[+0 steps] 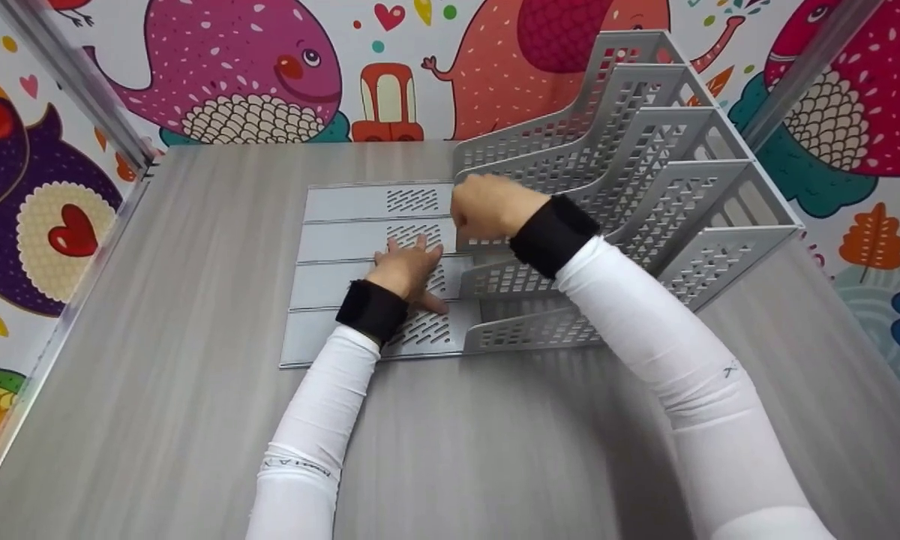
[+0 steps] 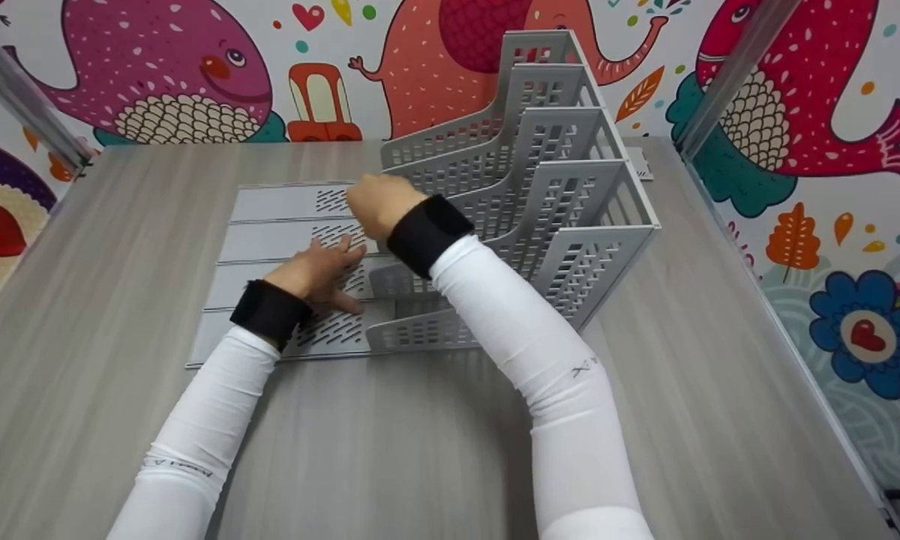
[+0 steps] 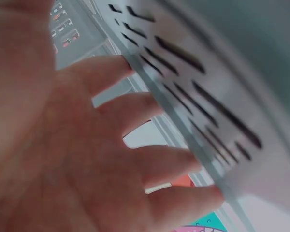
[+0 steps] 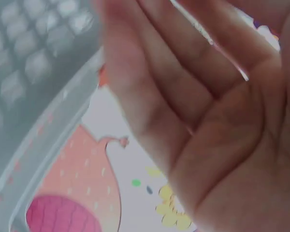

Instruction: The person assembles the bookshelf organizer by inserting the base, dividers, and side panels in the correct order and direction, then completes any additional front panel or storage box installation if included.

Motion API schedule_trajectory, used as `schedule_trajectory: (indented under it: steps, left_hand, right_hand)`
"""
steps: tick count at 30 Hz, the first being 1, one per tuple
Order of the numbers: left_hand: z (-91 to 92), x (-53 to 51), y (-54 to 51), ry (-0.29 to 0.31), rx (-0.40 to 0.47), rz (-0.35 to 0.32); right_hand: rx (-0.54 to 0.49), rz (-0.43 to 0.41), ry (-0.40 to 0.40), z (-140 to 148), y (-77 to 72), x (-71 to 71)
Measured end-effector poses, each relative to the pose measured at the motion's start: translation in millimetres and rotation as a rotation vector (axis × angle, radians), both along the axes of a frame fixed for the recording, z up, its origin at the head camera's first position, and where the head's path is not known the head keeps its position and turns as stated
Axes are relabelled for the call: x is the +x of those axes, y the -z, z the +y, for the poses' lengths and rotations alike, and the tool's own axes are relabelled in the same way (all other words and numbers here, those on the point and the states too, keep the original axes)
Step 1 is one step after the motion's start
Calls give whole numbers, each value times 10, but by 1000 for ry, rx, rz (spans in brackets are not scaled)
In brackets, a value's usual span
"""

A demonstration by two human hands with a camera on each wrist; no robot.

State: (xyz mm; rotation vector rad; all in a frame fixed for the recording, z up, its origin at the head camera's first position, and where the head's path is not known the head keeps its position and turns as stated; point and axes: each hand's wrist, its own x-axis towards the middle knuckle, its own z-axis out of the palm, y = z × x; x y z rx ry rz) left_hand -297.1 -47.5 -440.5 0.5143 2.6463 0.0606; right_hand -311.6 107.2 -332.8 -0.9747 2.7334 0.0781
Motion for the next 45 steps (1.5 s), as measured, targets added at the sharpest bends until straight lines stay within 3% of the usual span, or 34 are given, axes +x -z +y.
schedule_trajectory:
  steps: [5, 11, 18, 23, 36, 45]
  left_hand:
    - [-23, 24, 18, -23, 25, -6]
    - [-26, 53, 28, -26, 49, -6]
    - [-14, 44, 19, -24, 36, 0]
    - [-10, 40, 18, -31, 46, -1]
    - [-22, 13, -13, -27, 39, -6]
    - [-20, 11, -2, -26, 35, -9]
  right_hand:
    - [7, 71, 80, 70, 26, -117]
    - [-16, 156, 94, 66, 66, -172]
    - [112, 50, 154, 71, -86, -214]
    - [132, 17, 196, 99, -131, -242]
    - [149, 118, 94, 90, -6, -276]
    - [140, 86, 105, 94, -15, -270]
